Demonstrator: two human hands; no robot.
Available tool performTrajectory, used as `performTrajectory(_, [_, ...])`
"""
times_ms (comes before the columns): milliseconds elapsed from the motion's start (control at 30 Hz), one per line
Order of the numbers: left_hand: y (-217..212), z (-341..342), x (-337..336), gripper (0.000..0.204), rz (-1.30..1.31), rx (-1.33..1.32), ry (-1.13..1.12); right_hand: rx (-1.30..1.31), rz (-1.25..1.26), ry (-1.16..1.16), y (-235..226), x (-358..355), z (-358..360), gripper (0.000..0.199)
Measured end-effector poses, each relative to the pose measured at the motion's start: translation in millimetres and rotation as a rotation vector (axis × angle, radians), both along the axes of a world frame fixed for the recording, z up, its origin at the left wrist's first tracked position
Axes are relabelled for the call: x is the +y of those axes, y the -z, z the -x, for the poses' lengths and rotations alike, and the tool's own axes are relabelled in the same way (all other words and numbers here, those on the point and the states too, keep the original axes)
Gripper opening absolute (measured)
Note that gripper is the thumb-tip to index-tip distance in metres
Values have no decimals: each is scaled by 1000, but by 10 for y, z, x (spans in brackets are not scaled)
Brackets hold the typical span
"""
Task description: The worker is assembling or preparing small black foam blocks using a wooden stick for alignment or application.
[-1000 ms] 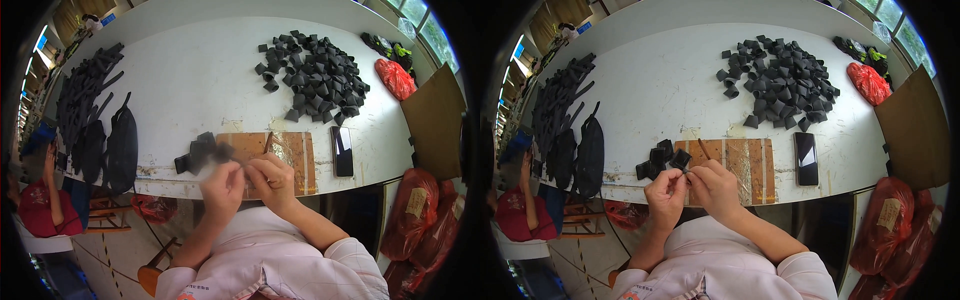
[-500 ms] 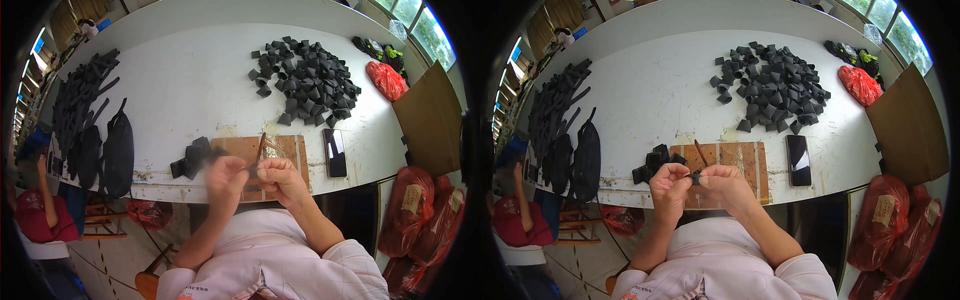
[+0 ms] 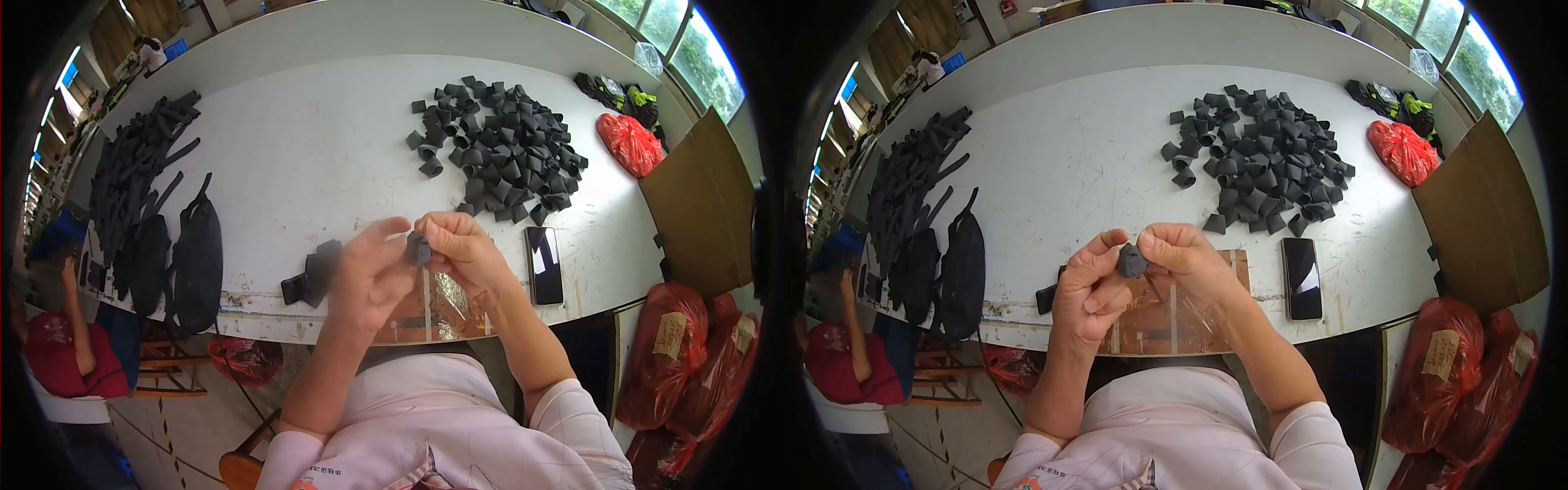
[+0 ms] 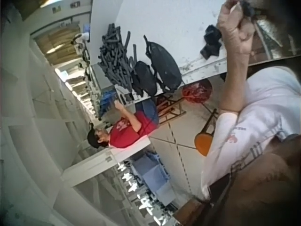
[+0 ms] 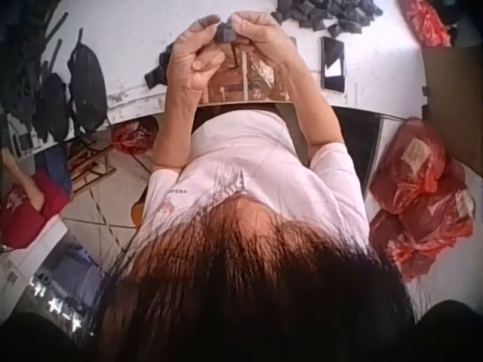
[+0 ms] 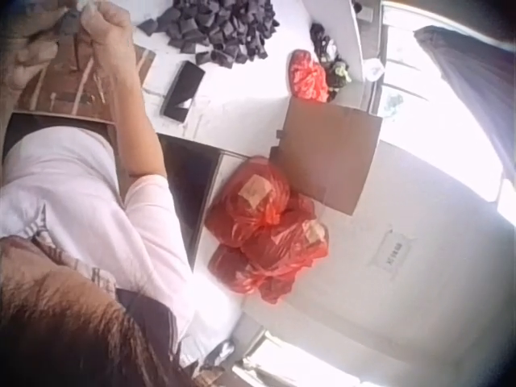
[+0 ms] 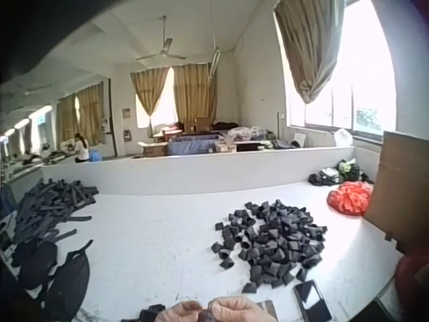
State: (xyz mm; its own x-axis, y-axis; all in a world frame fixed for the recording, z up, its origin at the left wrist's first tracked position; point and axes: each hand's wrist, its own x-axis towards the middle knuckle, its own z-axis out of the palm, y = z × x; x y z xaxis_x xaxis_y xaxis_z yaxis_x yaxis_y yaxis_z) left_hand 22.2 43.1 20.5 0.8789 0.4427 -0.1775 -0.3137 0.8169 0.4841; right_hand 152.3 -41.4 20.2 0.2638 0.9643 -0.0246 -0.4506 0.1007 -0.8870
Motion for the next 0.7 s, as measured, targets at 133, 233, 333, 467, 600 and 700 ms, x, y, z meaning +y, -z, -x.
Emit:
performTrajectory(133, [37,22,-30,18,-54,-14,-30,104,-56,-54,148,-47,40,21])
performTrajectory(233, [61,-24,82,15,212,-84,59,118,11,-56,18,9,-26,22])
performTrajectory(333, [132,34,48,14,336,-183,114,41,-11,-73,49,-23,-12,23])
performTrajectory(467, [155,16,-123,16,-151,76,-61,98,-37,-103,245,-79,-20,23])
performTrajectory(600, [71,17,-141,24,-572,270,-193,-230,3,19,206,-90,-27,26])
performTrajectory(700, [3,-16,-115,33,-1295,207,-547,-613,-65,303,109,-178,45,25])
